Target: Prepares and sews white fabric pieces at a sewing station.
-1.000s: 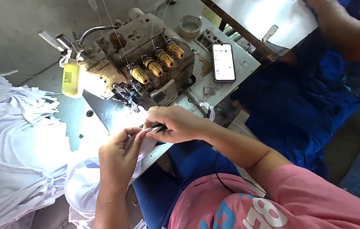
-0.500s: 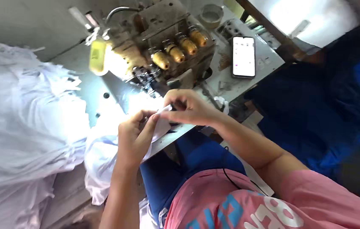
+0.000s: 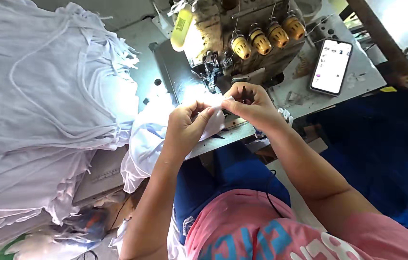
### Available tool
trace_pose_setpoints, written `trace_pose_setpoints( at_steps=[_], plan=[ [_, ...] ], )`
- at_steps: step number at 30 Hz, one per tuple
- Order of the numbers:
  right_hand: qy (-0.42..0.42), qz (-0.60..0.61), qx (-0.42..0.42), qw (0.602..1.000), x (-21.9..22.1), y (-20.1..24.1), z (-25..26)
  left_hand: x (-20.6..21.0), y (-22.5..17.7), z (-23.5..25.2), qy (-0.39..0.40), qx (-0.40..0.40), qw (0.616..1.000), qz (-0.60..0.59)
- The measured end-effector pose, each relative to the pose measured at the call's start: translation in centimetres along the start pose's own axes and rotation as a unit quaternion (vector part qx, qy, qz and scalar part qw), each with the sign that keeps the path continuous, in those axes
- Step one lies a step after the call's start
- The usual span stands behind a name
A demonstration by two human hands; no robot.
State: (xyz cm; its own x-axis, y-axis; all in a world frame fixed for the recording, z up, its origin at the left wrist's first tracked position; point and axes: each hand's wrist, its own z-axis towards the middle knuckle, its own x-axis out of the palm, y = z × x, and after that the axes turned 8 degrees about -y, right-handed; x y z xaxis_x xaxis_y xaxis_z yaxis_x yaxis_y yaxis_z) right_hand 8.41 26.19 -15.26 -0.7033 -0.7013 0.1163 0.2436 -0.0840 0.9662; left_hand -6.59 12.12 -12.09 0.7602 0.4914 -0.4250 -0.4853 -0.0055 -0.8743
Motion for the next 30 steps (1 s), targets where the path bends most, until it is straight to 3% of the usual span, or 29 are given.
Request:
trace_pose_setpoints(
  at_steps=[8, 12, 18, 23, 30],
  plan=[
    [-0.05, -0.048, -0.021, 0.997, 0.7, 0.1, -0.8, 0.5, 0.0, 0.3, -0.012, 0.0, 1.0, 0.019],
    [-0.054, -0.079, -0.037, 0.995, 0.6, -0.2, -0.8, 1.1, -0.1, 0.9, -0.017, 0.022, 0.996, 0.089],
    [-0.129, -0.297, -0.068, 0.944, 1.0, -1.1, 0.8, 2.4, 0.0, 2.8, -0.051, 0.053, 0.969, 0.238],
    [-0.154, -0.365, -0.049, 0.917, 1.4, -1.3, 1.8, 2.7, 0.0, 3.8, -0.054, 0.018, 0.96, 0.275],
    [-0.201, -0.428, -0.102, 0.875, 2.7, -2.0, 1.6, 2.4, -0.2, 6.0, -0.017, -0.081, 0.952, 0.294]
  ],
)
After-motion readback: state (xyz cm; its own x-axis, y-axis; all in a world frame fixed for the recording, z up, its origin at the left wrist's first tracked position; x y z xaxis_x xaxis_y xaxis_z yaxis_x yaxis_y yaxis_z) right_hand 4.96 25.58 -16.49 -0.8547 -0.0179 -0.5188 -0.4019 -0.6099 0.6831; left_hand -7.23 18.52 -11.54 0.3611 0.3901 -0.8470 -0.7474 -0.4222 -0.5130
